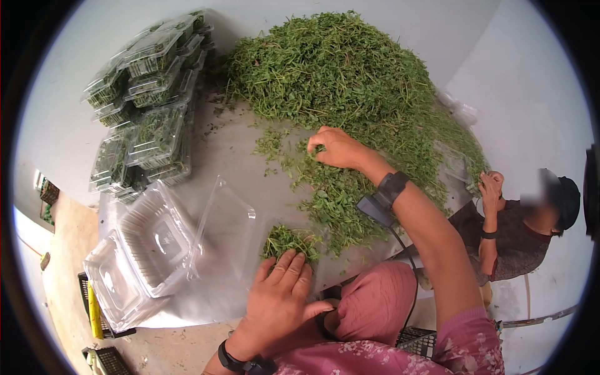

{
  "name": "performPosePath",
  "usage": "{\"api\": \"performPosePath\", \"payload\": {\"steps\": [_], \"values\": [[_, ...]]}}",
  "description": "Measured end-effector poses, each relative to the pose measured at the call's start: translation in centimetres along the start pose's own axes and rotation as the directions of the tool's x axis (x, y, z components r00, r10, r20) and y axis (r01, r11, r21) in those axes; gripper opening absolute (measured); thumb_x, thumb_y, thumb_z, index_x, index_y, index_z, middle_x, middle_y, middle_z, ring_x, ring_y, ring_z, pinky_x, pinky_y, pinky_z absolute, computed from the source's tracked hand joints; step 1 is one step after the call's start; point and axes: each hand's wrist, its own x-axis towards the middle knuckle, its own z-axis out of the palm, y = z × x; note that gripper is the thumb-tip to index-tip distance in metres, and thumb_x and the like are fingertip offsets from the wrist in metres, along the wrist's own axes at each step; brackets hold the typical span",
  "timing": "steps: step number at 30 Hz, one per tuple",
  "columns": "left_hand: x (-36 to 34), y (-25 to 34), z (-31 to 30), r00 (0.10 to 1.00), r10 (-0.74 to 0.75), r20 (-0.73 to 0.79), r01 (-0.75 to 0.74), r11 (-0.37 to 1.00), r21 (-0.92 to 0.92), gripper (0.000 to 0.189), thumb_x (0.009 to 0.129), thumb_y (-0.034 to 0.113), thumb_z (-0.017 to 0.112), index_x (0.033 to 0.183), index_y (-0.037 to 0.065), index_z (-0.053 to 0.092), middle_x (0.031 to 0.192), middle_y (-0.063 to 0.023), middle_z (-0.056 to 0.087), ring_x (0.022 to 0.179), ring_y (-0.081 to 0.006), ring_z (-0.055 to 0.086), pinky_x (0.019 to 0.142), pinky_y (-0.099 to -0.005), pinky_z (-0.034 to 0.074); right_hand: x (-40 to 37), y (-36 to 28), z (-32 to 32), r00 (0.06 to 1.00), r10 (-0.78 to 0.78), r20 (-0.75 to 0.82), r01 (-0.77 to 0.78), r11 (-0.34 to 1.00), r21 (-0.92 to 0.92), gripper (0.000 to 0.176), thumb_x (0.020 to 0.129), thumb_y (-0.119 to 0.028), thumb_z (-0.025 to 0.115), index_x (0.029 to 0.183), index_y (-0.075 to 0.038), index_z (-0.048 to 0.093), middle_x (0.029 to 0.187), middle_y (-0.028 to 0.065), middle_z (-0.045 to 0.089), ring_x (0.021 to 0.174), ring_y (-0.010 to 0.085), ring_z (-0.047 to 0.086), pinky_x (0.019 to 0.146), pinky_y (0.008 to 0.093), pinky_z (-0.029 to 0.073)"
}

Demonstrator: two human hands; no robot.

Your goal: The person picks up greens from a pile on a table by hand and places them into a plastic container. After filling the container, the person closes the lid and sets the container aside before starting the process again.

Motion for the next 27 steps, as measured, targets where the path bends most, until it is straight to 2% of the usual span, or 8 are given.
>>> {"api": "performPosePath", "payload": {"steps": [2,5,8,12,15,16,19,27], "values": [[0.0,0.0,0.0,1.000,0.000,-0.008,0.000,1.000,0.002,0.071,0.077,0.061,0.065,0.108,-0.002,0.065,0.117,-0.0180,0.064,0.115,-0.0347,0.059,0.096,-0.0470,0.043,-1.8,-0.2,-1.1,0.989,-0.090,-0.117,0.084,0.995,-0.056,0.024,0.083,-0.009,0.066,0.107,-0.011,0.068,0.108,0.0114,0.061,0.113,0.0326,0.054,0.092,0.0423,0.047],[-0.2,0.1,0.1,1.000,-0.001,-0.021,0.001,1.000,0.005,0.071,0.077,0.061,0.065,0.108,-0.003,0.065,0.117,-0.0182,0.064,0.115,-0.0348,0.058,0.096,-0.0472,0.043,-5.7,-2.5,-4.8,0.991,-0.081,-0.110,0.091,0.992,0.090,0.028,0.078,-0.006,0.067,0.106,-0.007,0.068,0.107,0.0107,0.063,0.098,0.0294,0.061,0.086,0.0397,0.049],[-0.3,0.2,0.2,1.000,0.002,-0.026,-0.002,1.000,0.006,0.072,0.078,0.061,0.064,0.109,-0.003,0.065,0.118,-0.0184,0.063,0.116,-0.0350,0.058,0.097,-0.0473,0.042,-10.0,-4.6,-6.3,0.978,-0.131,-0.161,0.142,0.988,0.058,0.031,0.077,-0.006,0.070,0.108,-0.007,0.067,0.109,0.0110,0.063,0.095,0.0294,0.063,0.085,0.0381,0.049],[-0.4,0.3,0.1,1.000,-0.002,-0.027,0.002,1.000,0.008,0.071,0.079,0.060,0.063,0.109,-0.004,0.065,0.119,-0.0186,0.063,0.118,-0.0353,0.056,0.098,-0.0474,0.042,-13.8,-4.6,-4.8,0.979,-0.204,-0.001,0.204,0.978,0.032,0.036,0.075,-0.008,0.074,0.110,-0.006,0.066,0.111,0.0122,0.062,0.103,0.0312,0.060,0.089,0.0394,0.048],[-0.4,0.5,0.1,0.999,0.001,-0.050,-0.001,1.000,-0.009,0.068,0.081,0.058,0.062,0.107,-0.005,0.065,0.117,-0.0202,0.064,0.117,-0.0350,0.057,0.100,-0.0490,0.041,-15.4,-3.8,-4.1,0.976,-0.158,-0.153,0.152,0.987,-0.052,0.036,0.075,-0.008,0.074,0.110,-0.004,0.066,0.111,0.0125,0.062,0.107,0.0319,0.059,0.092,0.0408,0.047],[-0.4,0.5,0.1,0.999,0.000,-0.051,-0.001,1.000,-0.006,0.068,0.081,0.058,0.062,0.107,-0.005,0.065,0.117,-0.0202,0.064,0.117,-0.0351,0.057,0.100,-0.0492,0.040,-15.7,-3.3,-4.3,0.963,-0.167,-0.210,0.152,0.985,-0.083,0.033,0.076,-0.006,0.073,0.107,-0.004,0.066,0.106,0.0121,0.063,0.097,0.0295,0.063,0.084,0.0390,0.050],[-0.4,0.6,0.0,0.999,0.003,-0.046,-0.003,1.000,0.008,0.067,0.080,0.057,0.063,0.107,-0.004,0.065,0.118,-0.0204,0.064,0.118,-0.0354,0.056,0.103,-0.0502,0.038,-16.6,-4.9,-5.7,0.993,0.107,-0.058,-0.096,0.982,0.159,0.034,0.074,-0.008,0.076,0.106,-0.003,0.066,0.102,0.0138,0.064,0.099,0.0337,0.061,0.088,0.0415,0.049],[-0.8,1.7,-0.4,0.998,-0.027,-0.057,0.032,0.997,0.077,0.064,0.080,0.055,0.065,0.107,-0.003,0.065,0.124,-0.0209,0.059,0.124,-0.0357,0.051,0.108,-0.0589,0.028,-18.6,-5.3,-1.6,0.994,-0.092,-0.052,0.093,0.995,0.024,0.027,0.077,-0.016,0.077,0.097,-0.003,0.064,0.089,0.0111,0.061,0.076,0.0262,0.061,0.068,0.0391,0.048]]}}
